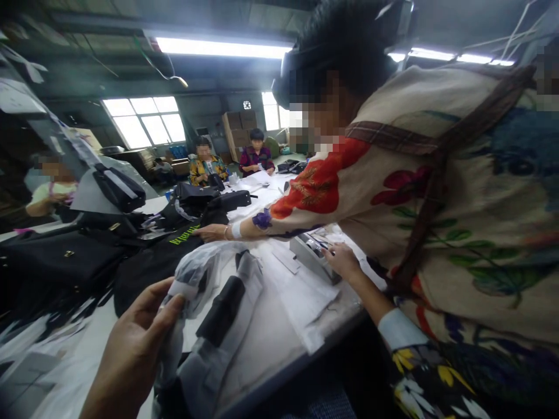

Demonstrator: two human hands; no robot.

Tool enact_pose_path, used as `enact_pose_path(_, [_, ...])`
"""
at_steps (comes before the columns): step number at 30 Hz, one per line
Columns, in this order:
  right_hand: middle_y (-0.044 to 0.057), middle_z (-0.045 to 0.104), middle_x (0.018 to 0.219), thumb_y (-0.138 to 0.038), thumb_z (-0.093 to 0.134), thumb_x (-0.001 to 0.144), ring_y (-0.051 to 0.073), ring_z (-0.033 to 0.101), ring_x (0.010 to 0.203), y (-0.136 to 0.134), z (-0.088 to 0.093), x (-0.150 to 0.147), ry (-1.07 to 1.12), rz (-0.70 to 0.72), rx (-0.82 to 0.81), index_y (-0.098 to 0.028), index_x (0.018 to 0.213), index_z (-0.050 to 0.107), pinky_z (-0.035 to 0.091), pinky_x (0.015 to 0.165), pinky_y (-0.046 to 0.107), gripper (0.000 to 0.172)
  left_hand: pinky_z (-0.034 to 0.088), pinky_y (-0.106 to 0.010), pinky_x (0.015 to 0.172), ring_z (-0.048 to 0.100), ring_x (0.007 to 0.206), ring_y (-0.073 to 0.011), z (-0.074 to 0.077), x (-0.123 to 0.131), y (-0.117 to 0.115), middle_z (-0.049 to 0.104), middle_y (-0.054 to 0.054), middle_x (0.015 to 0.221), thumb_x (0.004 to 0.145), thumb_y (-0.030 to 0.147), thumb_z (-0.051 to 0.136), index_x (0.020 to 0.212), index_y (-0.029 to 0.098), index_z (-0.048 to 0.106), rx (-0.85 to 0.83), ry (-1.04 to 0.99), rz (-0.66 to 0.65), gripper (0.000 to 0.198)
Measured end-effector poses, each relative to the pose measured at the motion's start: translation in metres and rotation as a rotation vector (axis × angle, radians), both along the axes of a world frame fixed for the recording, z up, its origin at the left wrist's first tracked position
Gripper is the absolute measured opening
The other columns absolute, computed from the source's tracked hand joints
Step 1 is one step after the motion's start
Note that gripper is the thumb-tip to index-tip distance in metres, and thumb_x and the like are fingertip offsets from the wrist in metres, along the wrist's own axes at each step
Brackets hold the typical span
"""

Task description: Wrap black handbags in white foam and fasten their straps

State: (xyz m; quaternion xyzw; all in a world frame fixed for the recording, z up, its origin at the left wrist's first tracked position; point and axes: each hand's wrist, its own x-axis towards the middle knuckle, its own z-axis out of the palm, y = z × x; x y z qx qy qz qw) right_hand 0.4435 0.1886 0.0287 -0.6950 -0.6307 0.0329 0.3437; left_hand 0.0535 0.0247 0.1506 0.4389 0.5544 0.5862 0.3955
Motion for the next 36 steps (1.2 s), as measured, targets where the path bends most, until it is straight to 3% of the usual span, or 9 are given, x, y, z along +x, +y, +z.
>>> enact_pose_path(3, [0.007, 0.073, 0.076, -0.039, 0.064, 0.085, 0.023, 0.068, 0.090, 0.010, -0.004, 0.003, 0.213, -0.011, -0.108, -0.018, 0.067, 0.070, 0.049, 0.087, 0.034, 0.029, 0.054, -0.026, 0.079, 0.068, 0.104, -0.0265, -0.001, 0.000, 0.000, 0.073, -0.007, 0.106, 0.066, 0.051, 0.083, 0.113, 0.020, 0.064, 0.014, -0.003, -0.010, 0.060])
enact_pose_path(6, [0.007, 0.074, 0.082, -0.044, 0.064, 0.087, 0.021, 0.069, 0.088, 0.013, -0.006, 0.007, 0.426, -0.028, -0.157, -0.016, 0.076, 0.071, 0.051, 0.087, 0.038, 0.031, 0.053, -0.024, 0.078, 0.068, 0.106, -0.0256, -0.002, 0.000, 0.000, 0.073, -0.006, 0.107, 0.067, 0.052, 0.082, 0.112, 0.020, 0.063, 0.018, 0.005, -0.026, 0.058])
enact_pose_path(12, [0.013, 0.075, 0.106, -0.053, 0.071, 0.073, 0.028, 0.065, 0.110, -0.007, 0.004, 0.019, 0.762, 0.020, -0.072, -0.015, 0.080, 0.077, 0.051, 0.091, 0.036, 0.039, 0.054, -0.025, 0.076, 0.067, 0.108, -0.0279, -0.003, -0.001, 0.003, 0.073, -0.007, 0.109, 0.066, 0.051, 0.083, 0.110, 0.019, 0.064, 0.024, 0.006, -0.019, 0.058])
enact_pose_path(16, [0.013, 0.074, 0.107, -0.054, 0.077, 0.068, 0.026, 0.069, 0.103, -0.029, 0.008, 0.031, 0.882, 0.037, -0.070, -0.015, 0.082, 0.077, 0.055, 0.083, 0.032, 0.041, 0.054, -0.024, 0.073, 0.063, 0.116, -0.0292, 0.000, 0.004, 0.001, 0.070, -0.007, 0.119, 0.065, 0.051, 0.083, 0.111, 0.021, 0.064, 0.000, -0.009, 0.002, 0.058])
enact_pose_path(19, [0.012, 0.076, 0.089, -0.050, 0.083, 0.062, 0.022, 0.071, 0.081, -0.041, -0.004, 0.034, 0.939, 0.034, -0.111, -0.015, 0.078, 0.077, 0.058, 0.075, 0.031, 0.039, 0.053, -0.021, 0.072, 0.063, 0.116, -0.0273, 0.000, 0.004, 0.001, 0.070, -0.005, 0.118, 0.068, 0.050, 0.082, 0.112, 0.022, 0.064, -0.016, -0.020, 0.013, 0.056])
enact_pose_path(23, [0.008, 0.073, 0.069, -0.047, 0.086, 0.053, 0.016, 0.063, 0.055, -0.054, -0.038, 0.027, 0.976, -0.063, -0.108, -0.016, 0.069, 0.073, 0.055, 0.058, 0.029, 0.037, 0.053, -0.020, 0.069, 0.066, 0.109, -0.0258, -0.008, -0.004, 0.006, 0.073, -0.005, 0.112, 0.067, 0.048, 0.084, 0.111, 0.023, 0.063, 0.002, -0.040, -0.030, 0.055])
enact_pose_path(27, [0.007, 0.072, 0.064, -0.055, 0.084, 0.051, 0.016, 0.060, 0.052, -0.069, -0.057, 0.013, 0.968, -0.136, -0.031, -0.016, 0.067, 0.070, 0.051, 0.052, 0.028, 0.045, 0.054, -0.021, 0.072, 0.068, 0.105, -0.0246, -0.012, -0.008, 0.009, 0.073, -0.004, 0.111, 0.068, 0.046, 0.084, 0.111, 0.024, 0.063, 0.004, -0.074, -0.030, 0.053])
enact_pose_path(32, [0.008, 0.075, 0.082, -0.060, 0.081, 0.060, 0.017, 0.064, 0.067, -0.093, -0.024, -0.028, 0.954, 0.033, 0.028, -0.016, 0.084, 0.073, 0.054, 0.070, 0.030, 0.051, 0.055, -0.025, 0.076, 0.066, 0.109, -0.0266, -0.008, -0.001, 0.007, 0.071, -0.006, 0.113, 0.070, 0.045, 0.083, 0.112, 0.021, 0.063, 0.021, -0.055, -0.039, 0.053])
enact_pose_path(36, [0.005, 0.073, 0.079, -0.048, 0.076, 0.078, 0.015, 0.062, 0.065, -0.116, 0.032, -0.088, 0.961, 0.426, 0.030, -0.018, 0.085, 0.073, 0.054, 0.071, 0.030, 0.031, 0.054, -0.031, 0.083, 0.066, 0.106, -0.0273, -0.004, 0.006, 0.003, 0.071, -0.009, 0.112, 0.072, 0.045, 0.081, 0.111, 0.017, 0.063, 0.061, -0.005, -0.026, 0.052])
